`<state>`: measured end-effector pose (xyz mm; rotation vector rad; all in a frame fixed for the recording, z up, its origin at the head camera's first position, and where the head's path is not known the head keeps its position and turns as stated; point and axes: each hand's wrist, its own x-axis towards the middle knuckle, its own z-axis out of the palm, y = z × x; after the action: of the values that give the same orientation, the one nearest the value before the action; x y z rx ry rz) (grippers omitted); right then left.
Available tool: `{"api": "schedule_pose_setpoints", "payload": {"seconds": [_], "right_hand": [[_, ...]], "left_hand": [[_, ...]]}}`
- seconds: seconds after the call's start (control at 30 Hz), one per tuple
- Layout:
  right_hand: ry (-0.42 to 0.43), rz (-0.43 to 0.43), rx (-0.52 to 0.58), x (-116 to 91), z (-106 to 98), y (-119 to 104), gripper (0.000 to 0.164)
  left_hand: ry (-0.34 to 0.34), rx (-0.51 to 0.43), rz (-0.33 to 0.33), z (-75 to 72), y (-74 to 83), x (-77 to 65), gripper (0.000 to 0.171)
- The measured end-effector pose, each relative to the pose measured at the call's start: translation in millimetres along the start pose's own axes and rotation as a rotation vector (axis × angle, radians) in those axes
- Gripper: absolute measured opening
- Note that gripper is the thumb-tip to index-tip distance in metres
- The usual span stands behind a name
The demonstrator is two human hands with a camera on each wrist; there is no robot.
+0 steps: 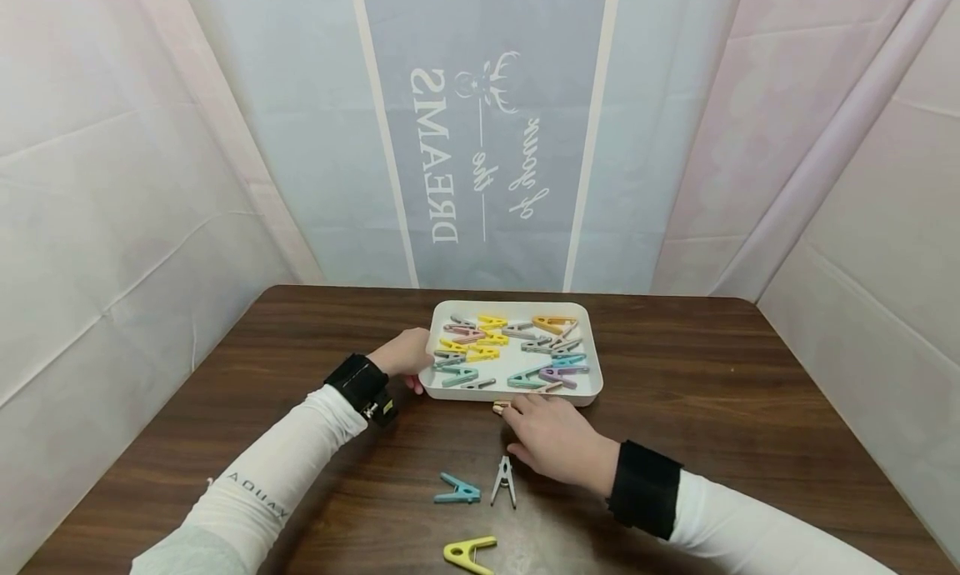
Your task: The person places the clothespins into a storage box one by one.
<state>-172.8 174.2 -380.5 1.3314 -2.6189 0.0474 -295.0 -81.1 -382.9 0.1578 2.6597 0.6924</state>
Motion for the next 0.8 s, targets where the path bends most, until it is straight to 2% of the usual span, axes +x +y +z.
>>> {"api": "schedule_pose_setpoints", "payload": {"seconds": [0.27,0.57,0.8], "right_hand": [[-0.006,0.087,-0.056,1,15,4,0.029],[0.029,0.061,-0.057,0,17,5,0.031],[0.029,0.057,-0.048,-1,18,6,0.031]], "left_hand": [[0.001,-0.003,0.021,0.6,-1.0,0.4,0.025],[0.004,-0.039,0.018,0.6,-2.2,0.2,0.03],[0.002,-0.014,0.008,0.8,-1.6,-0.3,0.029]]}}
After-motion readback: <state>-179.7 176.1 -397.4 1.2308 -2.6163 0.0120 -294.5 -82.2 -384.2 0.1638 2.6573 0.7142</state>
